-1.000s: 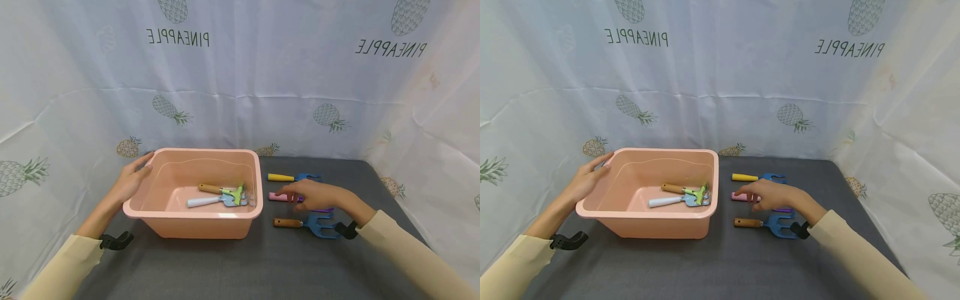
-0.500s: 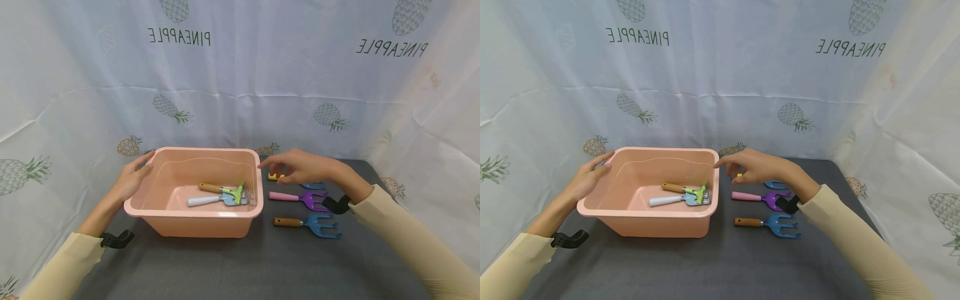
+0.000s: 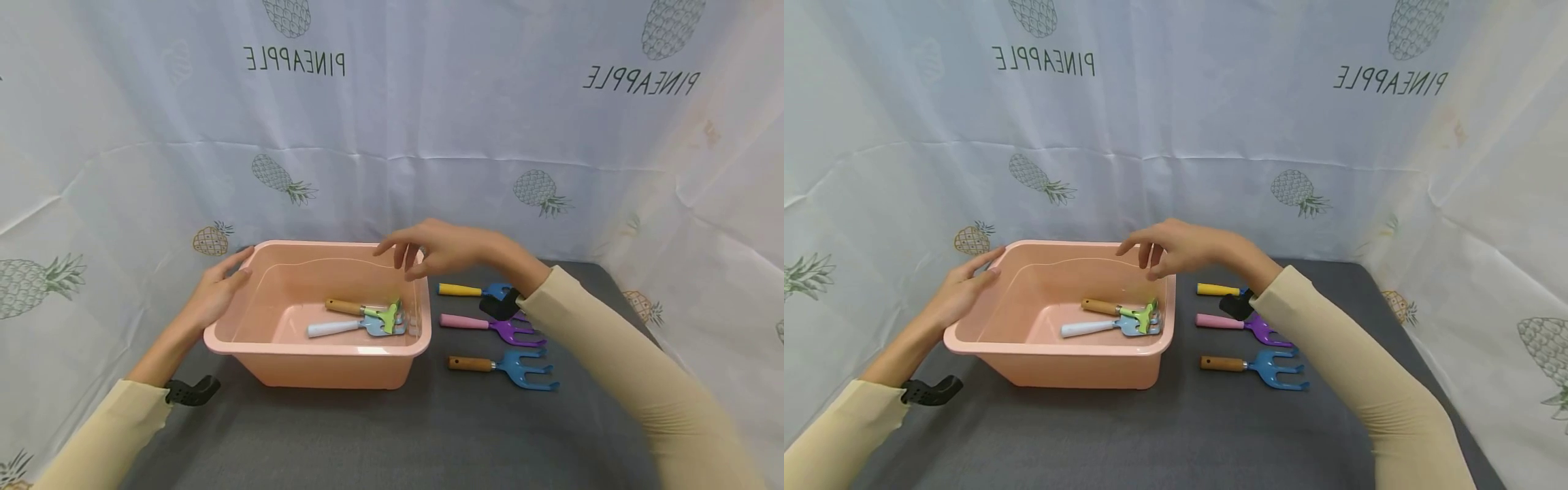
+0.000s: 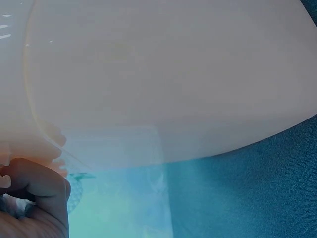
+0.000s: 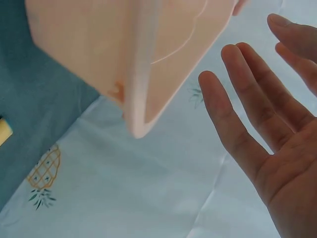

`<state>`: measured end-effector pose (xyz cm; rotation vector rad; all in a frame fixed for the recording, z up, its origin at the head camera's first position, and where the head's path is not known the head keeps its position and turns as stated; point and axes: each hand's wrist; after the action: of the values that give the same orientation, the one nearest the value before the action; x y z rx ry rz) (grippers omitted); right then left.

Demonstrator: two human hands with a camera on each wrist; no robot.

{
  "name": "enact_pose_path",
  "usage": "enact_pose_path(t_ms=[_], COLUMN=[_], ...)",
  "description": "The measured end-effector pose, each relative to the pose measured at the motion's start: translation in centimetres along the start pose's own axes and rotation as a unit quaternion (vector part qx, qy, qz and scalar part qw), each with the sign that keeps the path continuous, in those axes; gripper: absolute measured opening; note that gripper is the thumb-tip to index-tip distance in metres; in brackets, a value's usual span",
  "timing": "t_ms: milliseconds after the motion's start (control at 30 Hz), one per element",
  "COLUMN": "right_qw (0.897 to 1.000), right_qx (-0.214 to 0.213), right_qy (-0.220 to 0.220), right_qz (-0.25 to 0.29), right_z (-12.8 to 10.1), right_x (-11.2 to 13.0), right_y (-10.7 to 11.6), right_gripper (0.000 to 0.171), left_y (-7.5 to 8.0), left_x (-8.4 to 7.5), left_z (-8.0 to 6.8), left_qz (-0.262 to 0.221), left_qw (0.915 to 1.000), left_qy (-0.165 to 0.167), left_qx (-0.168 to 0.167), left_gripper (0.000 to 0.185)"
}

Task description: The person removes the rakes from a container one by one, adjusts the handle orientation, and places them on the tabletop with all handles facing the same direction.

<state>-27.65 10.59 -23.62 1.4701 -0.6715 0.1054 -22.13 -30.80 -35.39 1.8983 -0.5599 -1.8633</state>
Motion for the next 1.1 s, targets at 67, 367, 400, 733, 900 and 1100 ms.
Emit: enact_pose_path(t_ms=[67,367,400,733,900,1100], right_qw=[1.000,0.999,0.998,0.989,0.980,0.969], right_qx=[0.003,0.040,0.047,0.103,0.128,0.152], right_qy=[0.003,-0.013,-0.017,-0.071,-0.098,-0.143], right_qz=[0.004,0.034,0.042,0.079,0.112,0.134], right_z=[0.9,5.3,5.8,11.1,13.0,13.9], right_x=[0.0,-0.1,-0.2,-1.2,-1.9,-3.1], right_y=[0.3,0.3,0.2,-1.8,-3.0,-4.7], right_gripper=[0.053,0.053,0.053,0.056,0.058,0.062], left_y=[0.0,0.0,0.0,0.1,0.1,0.2], left_x=[0.0,0.3,0.3,0.3,0.1,-0.1], left_z=[0.0,0.2,0.2,0.3,0.1,0.0], left_qz=[-0.002,-0.007,-0.006,0.016,0.010,0.014], left_qw=[1.0000,0.9999,0.9998,0.9998,0.9997,0.9998], left_qy=[0.000,0.009,0.010,0.010,0.017,0.013], left_qx=[0.001,0.013,0.013,0.008,0.014,0.012], left_gripper=[0.059,0.059,0.059,0.059,0.060,0.060])
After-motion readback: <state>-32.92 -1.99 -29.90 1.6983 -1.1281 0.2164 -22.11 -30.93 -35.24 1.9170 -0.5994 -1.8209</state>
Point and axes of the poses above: each hand's wrist, its own z-axis towards the middle knuckle, its own y-axis out of the back of the hand, x = y × z, and after that the axes turned 9 degrees about y, right-handed
